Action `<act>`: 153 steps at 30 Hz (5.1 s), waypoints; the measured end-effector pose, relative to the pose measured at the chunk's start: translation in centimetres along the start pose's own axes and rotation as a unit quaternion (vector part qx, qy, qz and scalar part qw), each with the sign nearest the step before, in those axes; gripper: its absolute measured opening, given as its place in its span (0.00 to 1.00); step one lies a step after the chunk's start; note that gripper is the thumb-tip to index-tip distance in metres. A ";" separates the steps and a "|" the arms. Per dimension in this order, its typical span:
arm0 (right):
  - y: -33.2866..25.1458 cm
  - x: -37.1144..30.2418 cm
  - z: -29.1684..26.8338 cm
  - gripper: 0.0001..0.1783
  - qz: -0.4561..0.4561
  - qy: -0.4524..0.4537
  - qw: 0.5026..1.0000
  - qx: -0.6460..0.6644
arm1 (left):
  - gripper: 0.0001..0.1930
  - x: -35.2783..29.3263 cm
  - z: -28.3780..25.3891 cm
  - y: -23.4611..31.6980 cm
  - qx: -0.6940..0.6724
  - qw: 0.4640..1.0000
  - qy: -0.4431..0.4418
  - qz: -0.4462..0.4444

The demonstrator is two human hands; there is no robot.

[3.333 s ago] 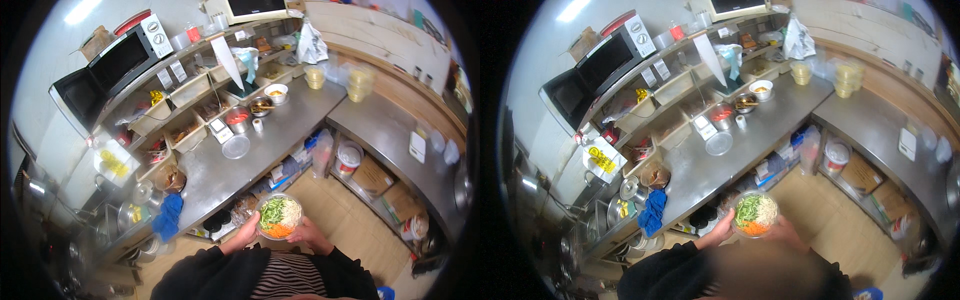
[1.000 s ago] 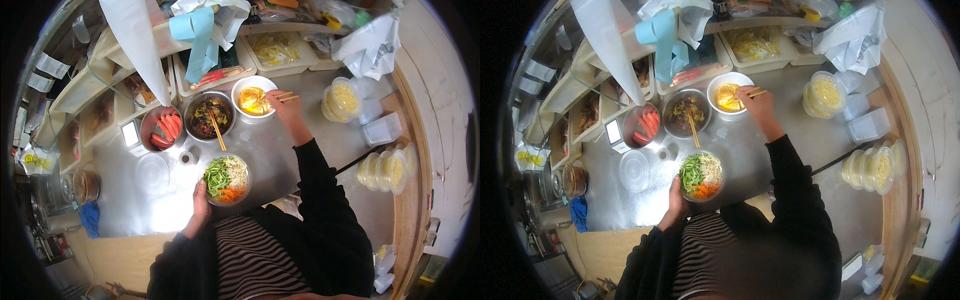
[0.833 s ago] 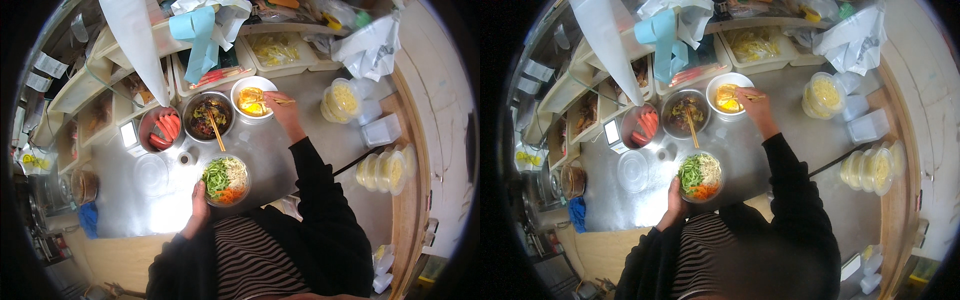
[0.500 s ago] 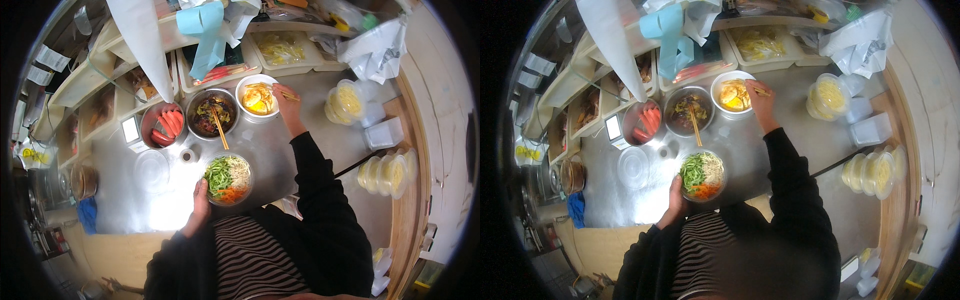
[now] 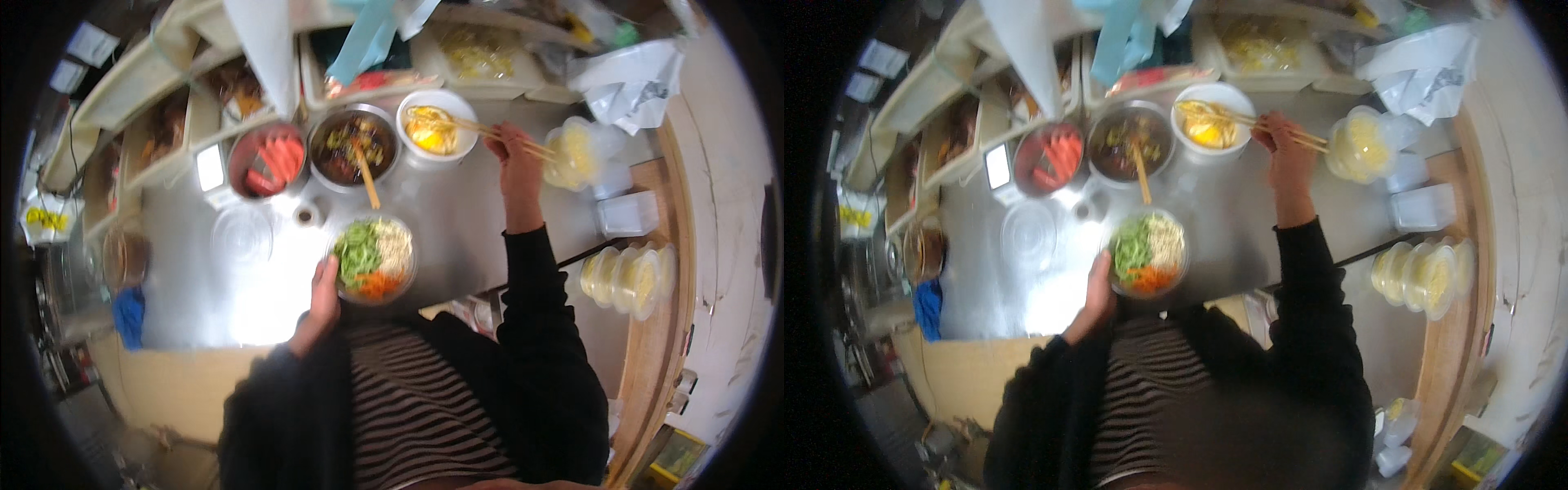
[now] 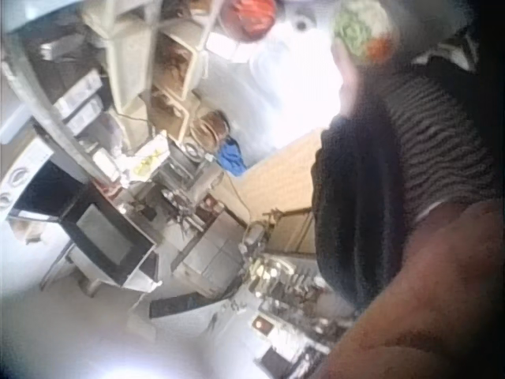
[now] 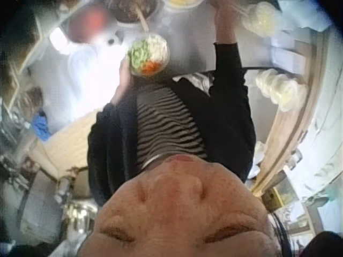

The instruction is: The person assembles a noodle bowl by placing noodles in a container, adding shredded vegetables, a fried egg, and sauce packets. They then place the bowl into a plastic bag and attach a receipt.

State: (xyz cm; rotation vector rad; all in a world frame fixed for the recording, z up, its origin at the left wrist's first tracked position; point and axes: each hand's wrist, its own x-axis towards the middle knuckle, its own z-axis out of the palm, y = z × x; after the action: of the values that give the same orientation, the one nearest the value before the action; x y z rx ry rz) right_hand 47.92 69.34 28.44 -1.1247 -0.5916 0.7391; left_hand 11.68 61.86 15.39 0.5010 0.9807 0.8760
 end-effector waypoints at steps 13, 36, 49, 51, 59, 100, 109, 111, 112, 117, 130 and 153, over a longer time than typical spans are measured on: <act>0.1 -18.8 2.1 0.06 -0.246 -0.333 0.856 -0.310 | 0.26 0.4 -1.0 -0.8 -0.039 0.999 -0.016 -0.006; 8.3 5.4 -0.7 0.25 -0.271 -0.318 0.646 -0.639 | 0.26 -2.6 -2.6 -1.2 -0.112 0.992 0.060 -0.015; 3.5 2.6 -9.2 0.11 -0.267 -0.455 0.740 -0.418 | 0.36 -4.2 2.9 -4.6 -0.136 0.939 0.237 0.207; 4.9 -0.8 -8.9 0.10 -0.229 -0.524 0.726 -0.382 | 0.37 -4.2 3.1 -5.2 -0.132 0.936 0.236 0.226; 15.4 -6.8 -7.1 0.07 -0.281 -0.572 0.621 -0.456 | 0.29 -1.8 0.8 -4.7 -0.158 0.934 0.244 0.207; 15.4 -14.7 7.8 0.09 -0.139 -0.187 0.886 -0.400 | 0.15 -1.5 -2.2 0.4 0.251 0.909 0.218 0.253; 16.8 -14.0 8.8 0.05 -0.163 -0.174 0.889 -0.391 | 0.14 0.4 -3.6 0.5 0.241 0.906 0.239 0.253; 17.0 -13.8 8.3 0.04 -0.167 -0.170 0.894 -0.380 | 0.13 0.9 -3.6 -0.1 0.246 0.900 0.248 0.260; 17.0 -13.8 8.1 0.04 -0.152 -0.175 0.895 -0.381 | 0.12 1.1 -3.6 -0.4 0.250 0.893 0.256 0.271; 16.2 -14.2 7.5 0.12 -0.155 -0.205 0.883 -0.393 | 0.10 2.5 -4.0 -1.8 0.292 0.859 0.280 0.313; 14.8 -14.0 8.3 0.25 -0.083 -0.327 0.802 -0.493 | 0.17 2.2 -3.1 -1.0 0.295 0.868 0.263 0.300; 14.8 -12.8 9.0 0.49 -0.307 -0.494 0.668 -0.464 | 0.68 -0.1 2.7 3.5 0.827 0.507 0.063 0.236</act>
State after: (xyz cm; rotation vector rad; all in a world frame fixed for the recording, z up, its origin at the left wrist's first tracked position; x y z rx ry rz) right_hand 29.89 68.27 16.73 -1.2043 -2.3722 0.3461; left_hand 12.57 63.79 19.29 2.4869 1.6681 0.0781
